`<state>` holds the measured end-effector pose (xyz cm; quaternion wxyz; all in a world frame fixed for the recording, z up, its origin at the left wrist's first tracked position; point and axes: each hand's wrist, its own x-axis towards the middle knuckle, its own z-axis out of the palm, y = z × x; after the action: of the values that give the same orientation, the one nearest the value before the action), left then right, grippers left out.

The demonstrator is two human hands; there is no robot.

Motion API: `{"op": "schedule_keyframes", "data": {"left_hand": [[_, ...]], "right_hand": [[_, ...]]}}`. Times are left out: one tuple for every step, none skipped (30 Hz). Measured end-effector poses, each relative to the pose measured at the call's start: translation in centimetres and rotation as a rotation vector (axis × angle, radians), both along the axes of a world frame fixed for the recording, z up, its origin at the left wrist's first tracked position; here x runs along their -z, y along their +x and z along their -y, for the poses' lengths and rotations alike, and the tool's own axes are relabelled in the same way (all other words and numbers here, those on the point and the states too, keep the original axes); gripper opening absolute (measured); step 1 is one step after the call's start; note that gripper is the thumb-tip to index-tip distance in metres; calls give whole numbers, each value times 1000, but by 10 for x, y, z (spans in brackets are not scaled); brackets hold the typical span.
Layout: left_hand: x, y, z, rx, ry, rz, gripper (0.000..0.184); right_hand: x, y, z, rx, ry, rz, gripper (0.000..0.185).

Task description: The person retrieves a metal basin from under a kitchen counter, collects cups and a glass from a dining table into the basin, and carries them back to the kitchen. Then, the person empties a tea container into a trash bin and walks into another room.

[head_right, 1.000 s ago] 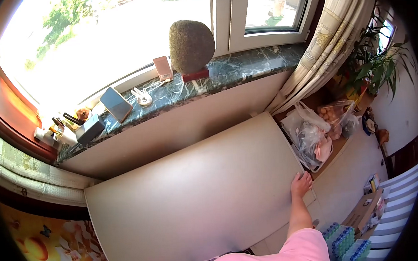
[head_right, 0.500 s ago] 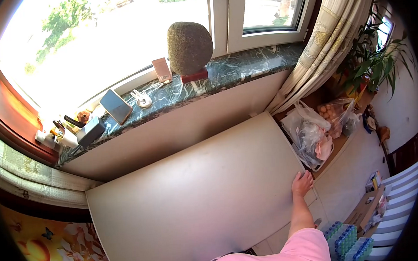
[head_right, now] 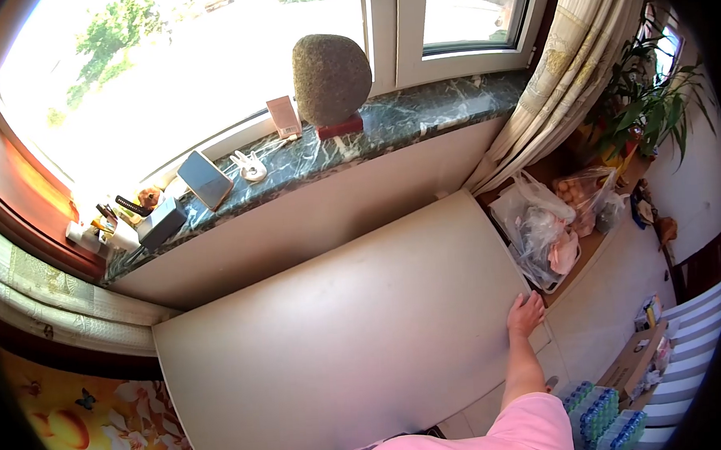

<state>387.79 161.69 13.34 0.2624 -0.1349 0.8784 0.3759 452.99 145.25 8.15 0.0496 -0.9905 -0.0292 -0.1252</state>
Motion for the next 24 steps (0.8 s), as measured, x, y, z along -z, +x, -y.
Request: {"op": "schedule_keyframes", "data": {"left_hand": [[0,-1,0,-2,6,-1,62],[1,-2,3,-4,14,2,63],[2,-2,3,-3,21,-1,64],[3,-2,4,-1,29,1,64],[4,-4,6,-2,38,-2,65],[6,-5,8,2,44,-5,66],[8,-6,10,7,51,-3,66],[10,-8,12,9,63,-5,67],[12,-10,14,12,78,-7,68],[18,-15,18,10,101,-10,68],[22,-18,21,16,118,-7,69],[30,-24,25,17,145,-8,70],[39,-29,27,25,176,-6,70],[50,-38,33,28,210,-5,71],[62,-46,36,29,252,-9,72],[73,-55,39,25,300,-10,72],[85,-67,43,19,354,-13,73],[96,-76,45,10,403,-8,74],[105,-85,47,-3,456,-3,74],[105,-85,49,-18,496,7,75],[105,-85,56,-34,526,30,76],[106,-85,73,-48,523,28,76],[82,-71,90,-27,490,143,77],[67,-66,111,-14,461,249,79]], "right_hand": [[-1,0,0,5,-2,-3,42],[-3,0,-3,10,1,-4,42],[-4,0,-4,9,8,-4,42],[-5,0,-3,-3,19,6,42],[-5,-1,-2,-13,29,15,42],[-5,-2,0,-9,32,12,42],[-6,-2,0,-11,33,1,43],[-7,-2,0,-15,34,-10,44],[-5,-2,1,-17,39,-13,44],[-3,-1,2,-10,34,1,44],[-1,-1,1,-6,32,16,44],[-5,-3,-2,-14,42,14,44],[-12,-5,-3,-5,40,-12,44],[-18,-8,-5,2,38,-39,44],[-23,-9,-5,-14,48,-43,44],[-28,-11,-5,-9,41,-65,44],[-28,-13,-6,-4,35,-88,43],[-24,-14,-5,-20,48,-92,43],[-19,-11,-2,-24,50,-82,44],[-13,-6,3,-23,51,-68,44],[-6,-1,7,-30,57,-64,44],[2,4,13,-34,48,-61,44],[8,8,14,-52,39,-62,44],[9,7,16,-90,37,-70,44]]}}
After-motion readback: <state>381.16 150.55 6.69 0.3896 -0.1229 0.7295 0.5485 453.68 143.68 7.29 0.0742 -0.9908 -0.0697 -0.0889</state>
